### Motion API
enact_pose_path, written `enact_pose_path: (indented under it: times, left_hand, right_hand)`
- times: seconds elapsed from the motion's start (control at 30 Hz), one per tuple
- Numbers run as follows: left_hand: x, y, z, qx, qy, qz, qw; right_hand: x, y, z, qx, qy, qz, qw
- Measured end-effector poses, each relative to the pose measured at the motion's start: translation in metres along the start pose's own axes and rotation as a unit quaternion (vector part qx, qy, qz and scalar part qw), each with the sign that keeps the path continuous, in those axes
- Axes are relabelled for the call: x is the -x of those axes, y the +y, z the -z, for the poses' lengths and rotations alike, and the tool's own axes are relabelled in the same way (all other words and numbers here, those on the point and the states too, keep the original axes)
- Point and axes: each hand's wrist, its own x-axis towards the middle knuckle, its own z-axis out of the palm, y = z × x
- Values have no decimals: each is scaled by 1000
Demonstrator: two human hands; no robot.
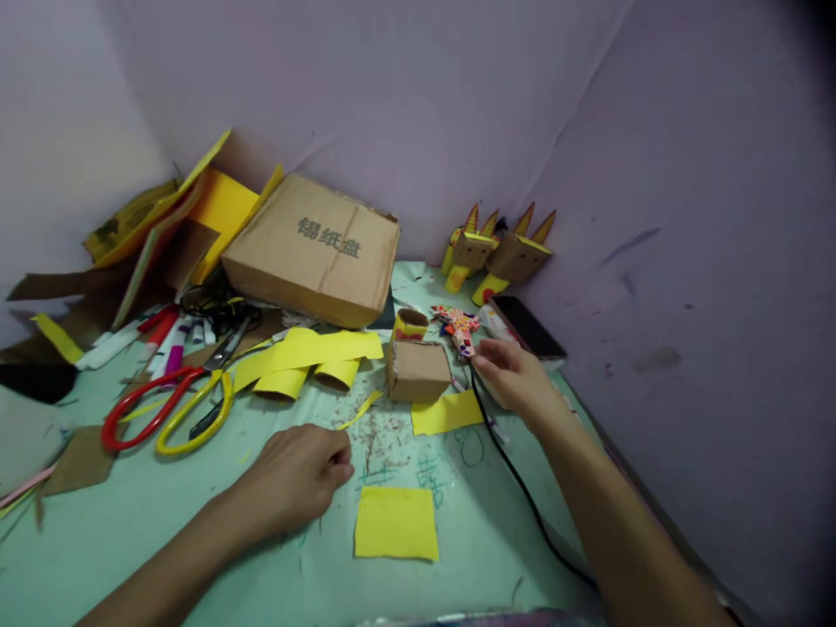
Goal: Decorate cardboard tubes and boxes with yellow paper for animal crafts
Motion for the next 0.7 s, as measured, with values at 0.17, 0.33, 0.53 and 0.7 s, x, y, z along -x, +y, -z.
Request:
enact_pose_path:
  times: [0.17,0.33,0.53,0.7]
  left_hand:
    - [5,-1,-5,75,7,-28,997]
    - [3,4,-11,111,-28,-28,993]
    - [11,3,-8,166,-57,6,984]
    - [30,10,-3,126,-51,-53,989]
  right_hand:
    - [89,-1,-1,63,-181,-6,982]
    - [122,9,-15,146,-236,-24,961]
    - [137,19,-18,53,-275,-130,951]
    - [156,18,-11,84,-221,16,971]
